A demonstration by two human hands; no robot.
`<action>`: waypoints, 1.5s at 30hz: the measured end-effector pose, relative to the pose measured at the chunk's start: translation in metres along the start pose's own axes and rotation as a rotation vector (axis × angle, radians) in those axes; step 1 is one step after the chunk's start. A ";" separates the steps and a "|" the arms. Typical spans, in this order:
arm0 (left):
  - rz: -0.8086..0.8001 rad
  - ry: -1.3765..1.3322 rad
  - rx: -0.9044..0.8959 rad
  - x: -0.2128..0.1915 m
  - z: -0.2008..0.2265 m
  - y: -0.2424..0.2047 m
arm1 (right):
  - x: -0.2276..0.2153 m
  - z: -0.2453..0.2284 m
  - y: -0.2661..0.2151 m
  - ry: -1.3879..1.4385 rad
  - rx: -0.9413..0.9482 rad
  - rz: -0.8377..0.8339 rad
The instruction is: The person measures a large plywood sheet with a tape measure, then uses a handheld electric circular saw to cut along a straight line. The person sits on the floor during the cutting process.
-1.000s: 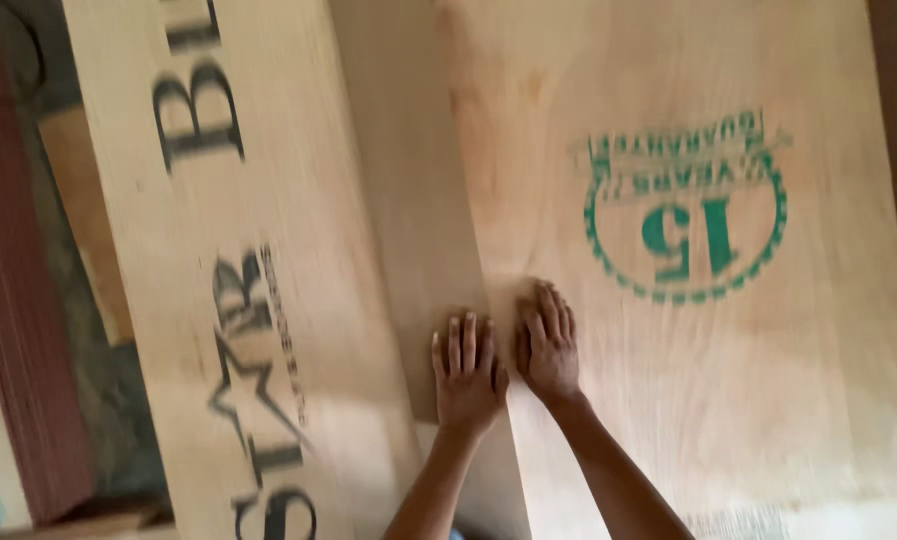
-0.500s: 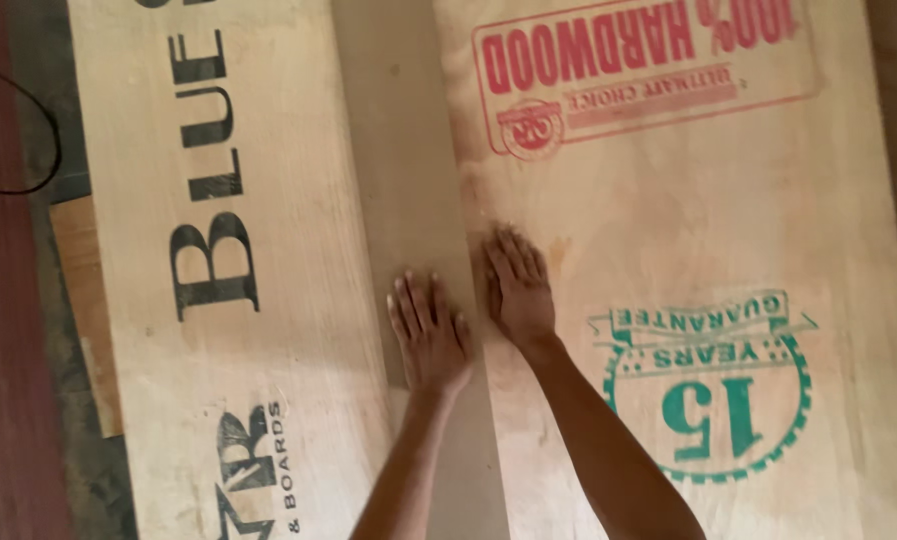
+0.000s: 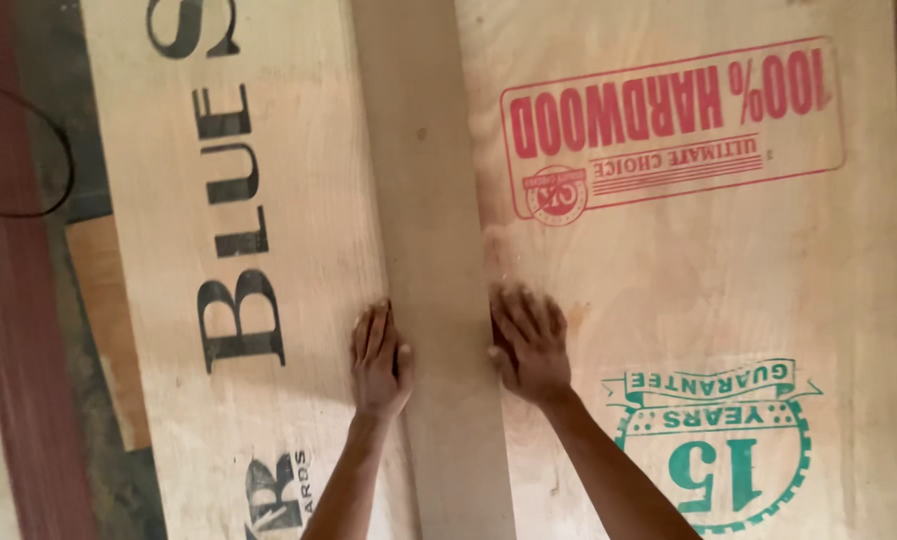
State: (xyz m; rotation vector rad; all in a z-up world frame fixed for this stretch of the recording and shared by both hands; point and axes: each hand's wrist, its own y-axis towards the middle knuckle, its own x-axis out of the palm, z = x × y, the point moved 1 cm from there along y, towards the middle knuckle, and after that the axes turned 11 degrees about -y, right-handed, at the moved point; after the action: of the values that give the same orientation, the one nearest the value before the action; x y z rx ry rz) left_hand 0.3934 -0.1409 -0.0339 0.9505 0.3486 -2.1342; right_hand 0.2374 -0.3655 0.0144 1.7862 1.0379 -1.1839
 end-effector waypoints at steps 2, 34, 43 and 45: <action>-0.001 0.016 0.008 -0.001 0.000 -0.001 | 0.000 -0.001 -0.003 -0.023 -0.011 -0.054; -0.213 0.148 0.005 -0.005 0.008 0.004 | 0.000 0.001 -0.002 0.033 0.046 -0.080; -0.206 0.122 -0.011 -0.005 0.012 0.003 | -0.006 0.001 -0.001 0.074 0.065 -0.056; -0.204 0.138 -0.001 -0.007 0.013 0.005 | -0.008 0.001 0.002 0.082 0.071 -0.074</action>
State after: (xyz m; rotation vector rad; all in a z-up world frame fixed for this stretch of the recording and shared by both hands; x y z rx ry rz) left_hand 0.3930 -0.1469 -0.0198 1.1055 0.5352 -2.2557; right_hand 0.2368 -0.3684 0.0218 1.8795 1.1298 -1.2147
